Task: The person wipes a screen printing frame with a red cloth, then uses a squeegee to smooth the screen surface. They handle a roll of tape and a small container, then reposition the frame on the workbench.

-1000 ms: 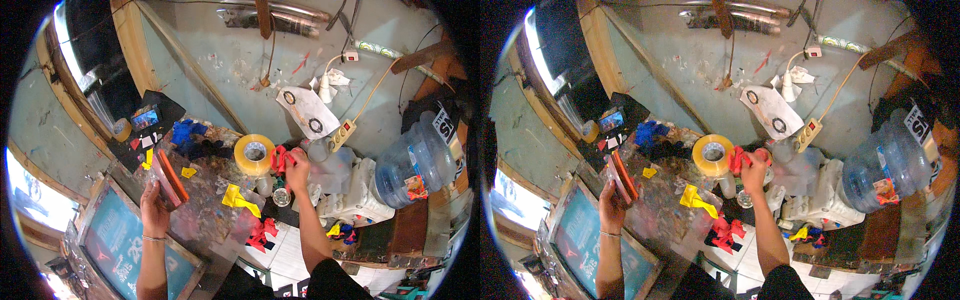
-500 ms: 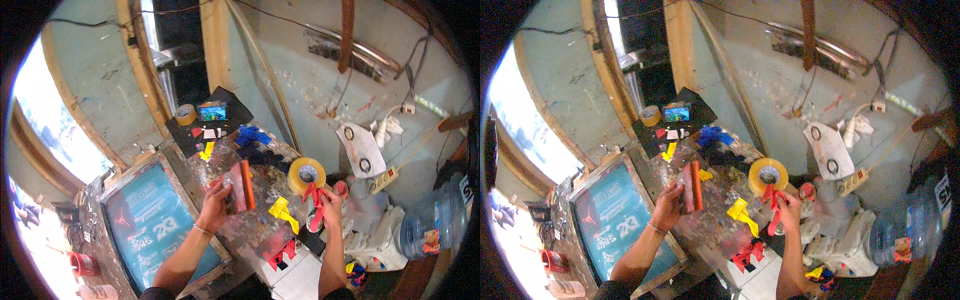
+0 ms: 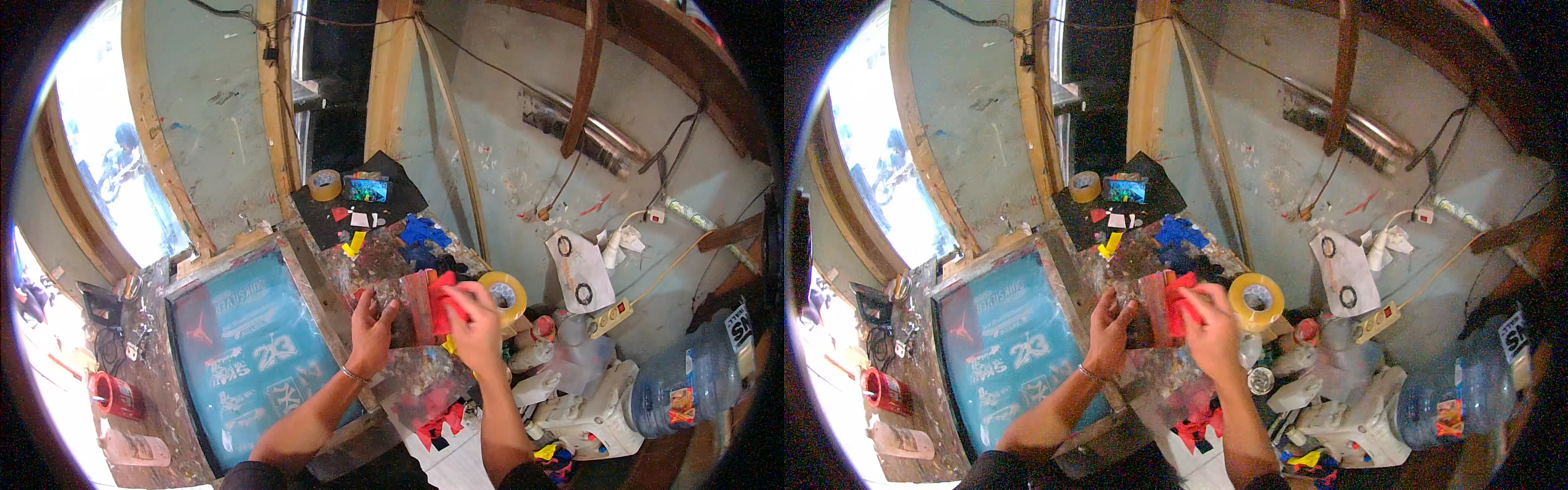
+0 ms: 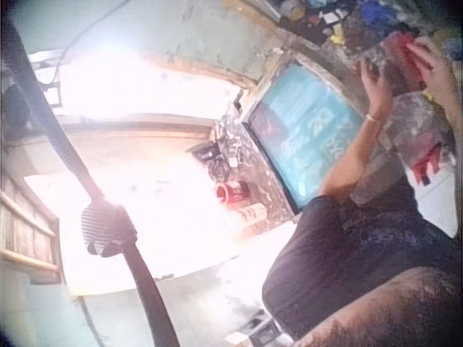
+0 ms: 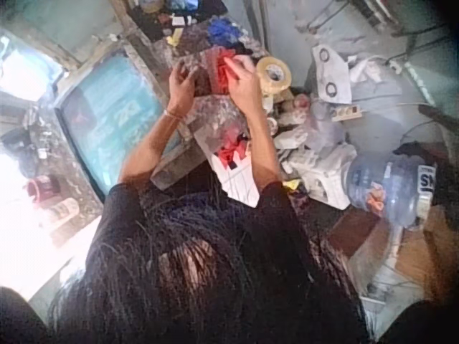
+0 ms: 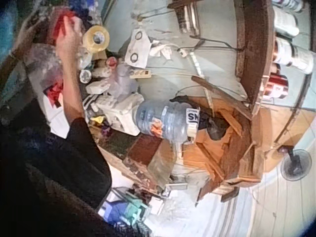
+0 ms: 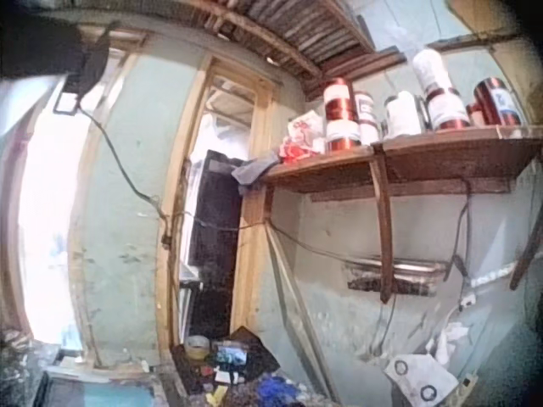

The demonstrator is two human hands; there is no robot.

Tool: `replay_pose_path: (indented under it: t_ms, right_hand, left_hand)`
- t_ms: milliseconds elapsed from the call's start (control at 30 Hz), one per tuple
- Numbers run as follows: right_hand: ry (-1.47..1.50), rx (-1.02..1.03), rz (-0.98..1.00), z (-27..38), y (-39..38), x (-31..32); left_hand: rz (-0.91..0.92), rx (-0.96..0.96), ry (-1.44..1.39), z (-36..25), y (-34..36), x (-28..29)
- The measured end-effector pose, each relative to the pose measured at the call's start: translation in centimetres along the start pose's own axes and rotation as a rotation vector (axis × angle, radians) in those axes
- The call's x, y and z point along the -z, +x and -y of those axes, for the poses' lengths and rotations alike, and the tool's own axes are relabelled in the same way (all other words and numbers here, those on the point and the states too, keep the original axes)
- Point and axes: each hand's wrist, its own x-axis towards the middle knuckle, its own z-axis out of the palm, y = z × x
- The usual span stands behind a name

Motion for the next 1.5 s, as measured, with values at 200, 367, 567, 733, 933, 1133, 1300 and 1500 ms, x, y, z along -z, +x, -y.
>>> replay_pose_path:
  t_ms: [200, 367, 567, 733, 933, 1133, 1300, 1500]
  right_hand:
    - [-0.139, 0.163, 0.238, 0.8, -2.9, -3.8]
    - [0.099, -0.005, 0.137, 2.2, -4.9, -2.2]
    - [0.026, 0.178, 0.004, 6.0, -1.5, -5.4]
    - [-0.071, 0.231, 0.004, 3.5, 0.3, -6.4]
    - [-0.09, 0.244, 0.071, 2.4, 3.6, -9.4]
    - [-0.212, 0.266, 0.108, 0.8, -6.4, -7.9]
    - [0.032, -0.009, 0.198, -1.2, -7.3, -6.4]
    - [1.273, -0.659, 0.086, -1.6, -0.3, -7.7]
  left_hand:
    - [-0.105, -0.138, 0.034, -2.1, 0.7, 3.5]
    - [-0.176, -0.259, 0.068, -5.6, 1.5, 4.8]
    - [-0.221, -0.335, 0.157, -4.7, 0.1, 5.6]
    - [-0.187, -0.385, 0.413, -4.9, -2.8, 2.5]
    - [-0.24, -0.417, 0.483, -5.3, -4.1, 3.4]
    - [-0.352, -0.566, 0.634, -3.8, -1.8, 4.4]
    - [-0.412, -0.331, 0.417, -5.4, -0.9, 8.8]
    - [-0.013, -0.158, 0.176, -3.4, -3.6, 6.6]
